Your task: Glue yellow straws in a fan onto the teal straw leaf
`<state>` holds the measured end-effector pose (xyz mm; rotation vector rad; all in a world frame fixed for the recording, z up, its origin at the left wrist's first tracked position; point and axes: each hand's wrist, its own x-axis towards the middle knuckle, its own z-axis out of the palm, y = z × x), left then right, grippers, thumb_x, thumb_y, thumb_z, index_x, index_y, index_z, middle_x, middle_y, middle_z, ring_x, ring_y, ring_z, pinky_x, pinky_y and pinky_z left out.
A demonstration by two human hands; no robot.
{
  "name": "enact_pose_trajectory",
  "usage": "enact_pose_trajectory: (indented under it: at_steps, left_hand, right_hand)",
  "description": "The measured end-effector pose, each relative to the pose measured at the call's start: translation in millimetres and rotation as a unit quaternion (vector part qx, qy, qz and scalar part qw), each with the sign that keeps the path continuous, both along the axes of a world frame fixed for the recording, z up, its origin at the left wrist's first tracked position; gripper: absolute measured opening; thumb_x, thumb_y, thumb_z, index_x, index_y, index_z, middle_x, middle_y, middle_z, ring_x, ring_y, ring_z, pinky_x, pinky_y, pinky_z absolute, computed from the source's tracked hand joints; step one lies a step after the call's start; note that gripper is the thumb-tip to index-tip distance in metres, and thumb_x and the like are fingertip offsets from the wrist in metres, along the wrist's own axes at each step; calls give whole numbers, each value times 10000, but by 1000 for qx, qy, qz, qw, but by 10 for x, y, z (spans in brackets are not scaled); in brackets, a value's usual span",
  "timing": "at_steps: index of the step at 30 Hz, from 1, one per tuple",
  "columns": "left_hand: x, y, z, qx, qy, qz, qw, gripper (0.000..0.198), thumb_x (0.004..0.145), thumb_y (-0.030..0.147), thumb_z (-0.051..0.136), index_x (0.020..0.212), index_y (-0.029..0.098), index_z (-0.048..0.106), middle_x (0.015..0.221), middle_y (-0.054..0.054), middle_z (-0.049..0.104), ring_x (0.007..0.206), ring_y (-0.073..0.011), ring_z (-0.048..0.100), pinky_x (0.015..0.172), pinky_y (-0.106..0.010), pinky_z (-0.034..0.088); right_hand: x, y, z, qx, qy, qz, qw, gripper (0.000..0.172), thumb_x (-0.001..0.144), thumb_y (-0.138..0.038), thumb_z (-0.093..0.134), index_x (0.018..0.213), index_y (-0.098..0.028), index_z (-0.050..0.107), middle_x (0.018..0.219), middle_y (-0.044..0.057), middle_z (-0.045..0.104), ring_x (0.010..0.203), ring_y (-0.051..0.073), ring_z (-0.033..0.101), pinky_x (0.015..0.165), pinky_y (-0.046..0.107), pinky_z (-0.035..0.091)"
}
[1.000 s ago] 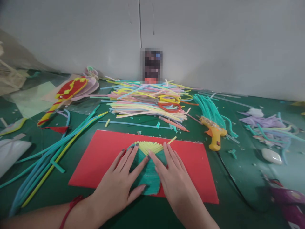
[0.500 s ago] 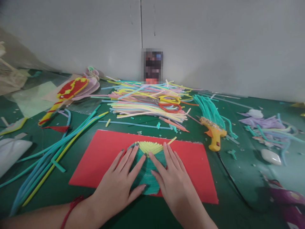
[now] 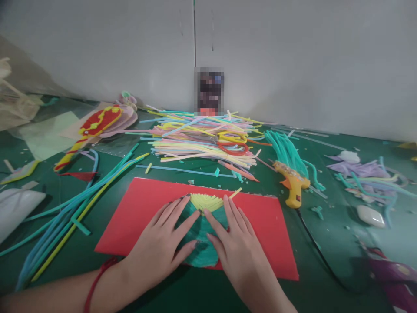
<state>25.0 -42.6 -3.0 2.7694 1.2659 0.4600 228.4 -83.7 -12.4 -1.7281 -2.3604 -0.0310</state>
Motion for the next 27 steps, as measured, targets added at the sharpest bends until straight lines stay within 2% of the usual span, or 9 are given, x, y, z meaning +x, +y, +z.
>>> enact_pose_trajectory:
  at_steps: [4, 13, 18, 27]
  left_hand:
    - [10, 5, 4, 5, 3, 4, 1000, 451, 927, 492, 384, 1263, 248, 562, 1372, -140, 489, 1213, -301, 477, 981, -453, 396]
    - [25, -8, 0, 76, 42, 16, 996, 492, 940, 496, 328, 1257, 204, 566, 1337, -159, 542, 1192, -298, 525, 980, -430, 375]
    - [26, -8, -18, 82, 45, 18, 995, 507, 951, 475, 306, 1258, 169, 569, 1345, -161, 537, 1191, -291, 531, 985, -425, 369]
    - [37, -23, -27, 92, 46, 24, 994, 518, 956, 466, 299, 1257, 144, 572, 1348, -162, 534, 1196, -295, 531, 981, -419, 379]
  right_hand:
    - [-9, 8, 9, 2, 7, -3, 1000, 469, 951, -361, 387, 1420, -369, 359, 1523, 111, 285, 1299, 319, 421, 952, 495, 472]
    - [-15, 7, 10, -1, 15, -5, 1000, 449, 951, -350, 389, 1399, -374, 395, 1532, 98, 262, 1298, 318, 422, 950, 502, 471]
    - [-12, 13, 12, -5, 15, -4, 1000, 423, 952, -366, 381, 1369, -356, 453, 1519, 114, 294, 1287, 320, 438, 943, 498, 477]
    - [-25, 17, 57, -15, 18, -6, 1000, 441, 949, -368, 396, 1389, -353, 421, 1524, 101, 284, 1296, 311, 428, 948, 490, 478]
